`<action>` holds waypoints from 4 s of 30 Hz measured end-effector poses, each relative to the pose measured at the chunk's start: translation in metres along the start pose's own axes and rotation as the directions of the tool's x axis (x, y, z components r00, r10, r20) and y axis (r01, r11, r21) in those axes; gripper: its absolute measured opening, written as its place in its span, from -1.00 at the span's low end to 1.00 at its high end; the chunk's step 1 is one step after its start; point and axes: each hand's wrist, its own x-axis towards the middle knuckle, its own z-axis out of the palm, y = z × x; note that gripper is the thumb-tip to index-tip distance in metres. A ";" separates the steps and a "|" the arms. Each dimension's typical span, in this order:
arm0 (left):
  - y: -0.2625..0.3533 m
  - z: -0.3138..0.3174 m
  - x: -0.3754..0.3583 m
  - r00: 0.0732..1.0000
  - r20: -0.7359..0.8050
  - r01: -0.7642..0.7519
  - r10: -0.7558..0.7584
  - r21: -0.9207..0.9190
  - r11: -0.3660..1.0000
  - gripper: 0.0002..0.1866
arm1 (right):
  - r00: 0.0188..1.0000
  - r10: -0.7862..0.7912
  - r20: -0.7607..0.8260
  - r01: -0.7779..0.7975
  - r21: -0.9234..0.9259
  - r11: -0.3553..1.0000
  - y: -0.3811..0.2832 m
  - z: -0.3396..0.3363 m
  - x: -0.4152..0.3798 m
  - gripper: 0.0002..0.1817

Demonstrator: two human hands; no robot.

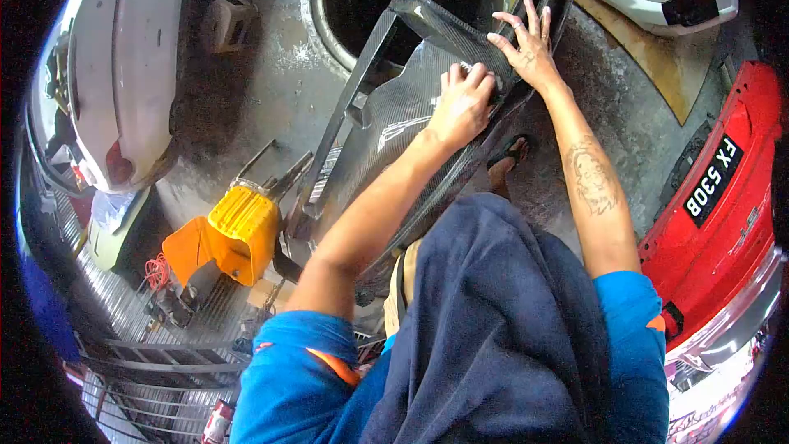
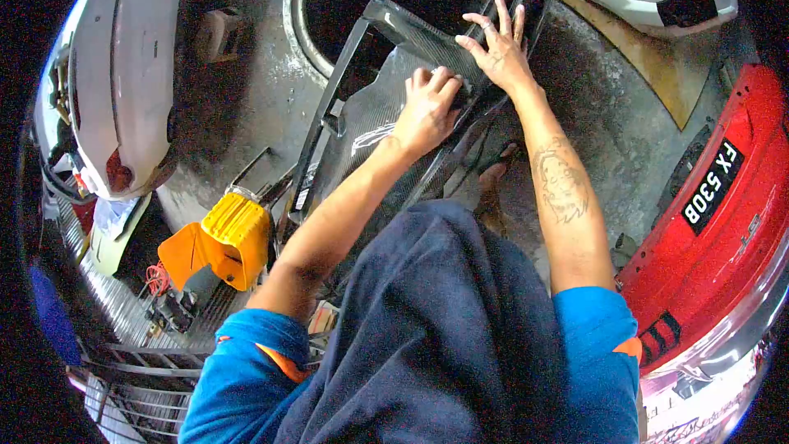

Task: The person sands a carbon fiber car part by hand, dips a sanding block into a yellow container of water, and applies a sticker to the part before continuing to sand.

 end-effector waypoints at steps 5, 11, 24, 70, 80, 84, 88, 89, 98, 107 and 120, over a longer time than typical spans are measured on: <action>0.001 -0.030 -0.067 0.995 0.007 0.097 -0.097 0.015 0.995 -0.51 | 1.000 0.012 0.017 -0.013 0.014 1.000 0.001 0.004 0.001 -0.45; -0.004 0.002 -0.012 0.962 -0.169 0.213 -0.213 -0.015 0.977 -0.69 | 1.000 -0.018 0.022 0.018 0.024 1.000 0.010 0.013 0.005 -0.44; 0.014 0.027 -0.010 0.772 -0.470 0.458 -0.427 -0.052 0.887 -0.77 | 0.953 0.192 0.235 -0.202 0.021 0.979 -0.017 -0.011 0.007 -0.45; 0.036 0.025 -0.001 0.617 -0.392 0.661 -0.682 -0.212 0.720 -0.54 | 0.826 -0.126 0.549 0.212 -0.096 0.973 -0.058 0.020 0.077 -0.41; 0.034 0.030 0.009 0.537 -0.438 0.701 -0.720 -0.242 0.670 -0.73 | 0.844 -0.197 0.499 0.266 -0.070 0.961 -0.057 0.024 0.075 -0.42; -0.059 0.032 0.027 0.500 -0.469 0.765 -0.728 -0.154 0.625 -0.78 | 0.839 -0.175 0.516 0.253 -0.084 0.964 -0.059 0.025 0.078 -0.40; -0.010 0.037 0.019 0.498 -0.514 0.754 -0.698 -0.140 0.641 -0.64 | 0.822 -0.180 0.541 0.257 -0.070 0.964 -0.054 0.025 0.074 -0.40; 0.022 0.029 0.017 0.513 -0.427 0.757 -0.745 -0.184 0.627 -0.61 | 0.819 -0.162 0.550 0.242 -0.075 0.967 -0.054 0.027 0.074 -0.40; -0.029 0.043 0.024 0.454 -0.490 0.811 -0.745 -0.121 0.573 -0.66 | 0.847 -0.243 0.472 0.299 -0.046 0.953 -0.053 0.027 0.074 -0.45; 0.008 0.057 0.036 0.400 -0.607 0.894 -0.686 0.093 0.439 -0.55 | 0.828 -0.218 0.517 0.277 -0.040 0.960 -0.053 0.025 0.076 -0.36; 0.071 0.054 0.024 0.283 -0.523 0.941 -0.804 -0.011 0.338 -0.57 | 0.799 -0.142 0.584 0.220 -0.065 0.973 -0.058 0.024 0.079 -0.30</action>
